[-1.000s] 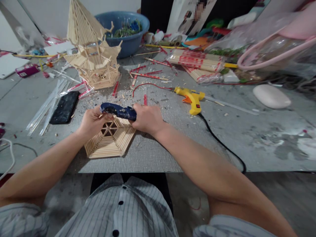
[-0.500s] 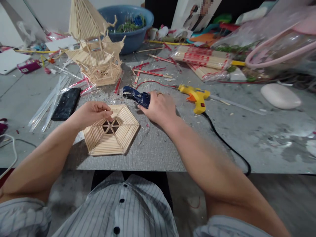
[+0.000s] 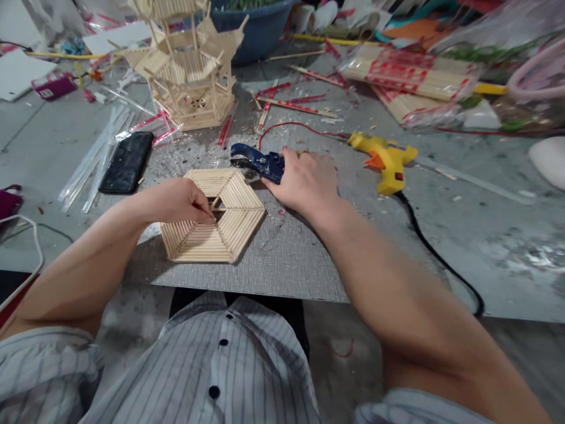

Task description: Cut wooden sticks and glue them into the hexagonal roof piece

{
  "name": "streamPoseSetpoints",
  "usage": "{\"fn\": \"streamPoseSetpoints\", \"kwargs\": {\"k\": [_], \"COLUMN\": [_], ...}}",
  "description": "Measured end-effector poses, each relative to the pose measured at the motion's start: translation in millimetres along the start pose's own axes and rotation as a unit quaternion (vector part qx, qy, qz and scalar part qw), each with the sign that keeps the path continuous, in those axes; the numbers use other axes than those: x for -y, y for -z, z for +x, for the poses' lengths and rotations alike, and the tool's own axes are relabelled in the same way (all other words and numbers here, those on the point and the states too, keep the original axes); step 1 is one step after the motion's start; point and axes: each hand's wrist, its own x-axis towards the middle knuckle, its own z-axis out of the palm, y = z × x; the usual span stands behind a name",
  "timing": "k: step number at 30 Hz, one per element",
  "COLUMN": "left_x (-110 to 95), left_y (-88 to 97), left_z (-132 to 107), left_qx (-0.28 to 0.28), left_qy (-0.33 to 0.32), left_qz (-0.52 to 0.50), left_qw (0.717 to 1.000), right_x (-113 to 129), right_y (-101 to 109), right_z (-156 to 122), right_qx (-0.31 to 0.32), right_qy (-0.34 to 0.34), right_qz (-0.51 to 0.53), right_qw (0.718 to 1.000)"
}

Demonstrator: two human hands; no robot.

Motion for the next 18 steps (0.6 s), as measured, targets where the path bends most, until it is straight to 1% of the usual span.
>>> {"fn": "streamPoseSetpoints", "kwargs": {"k": [4, 9, 14, 18], "left_x": [-1.9, -1.5, -2.2, -0.8], "left_y": [1.3, 0.6, -3.9, -5.3], "left_z": [-1.7, -1.6, 0.9, 1.1], "left_qx": [0.004, 0.008, -0.027, -0.036], "left_qy": [0.013, 0.004, 0.012, -0.014], "left_qz": [0.023, 0.038, 0.028, 0.042], "left_qw": [1.0, 0.999, 0.999, 0.998], "right_x": [3.3, 4.9, 2.4, 1.3], "right_y": [4.6, 5.7, 1.4, 0.2], "right_z": [-1.8, -2.0, -1.5, -1.6], "right_qx": [0.008, 0.009, -0.008, -0.02], "right_qy": [-0.003, 0.001, 0.012, 0.022], "right_qz": [0.001, 0.011, 0.005, 0.011], "right_qw": [1.0, 1.0, 1.0, 0.999]}}
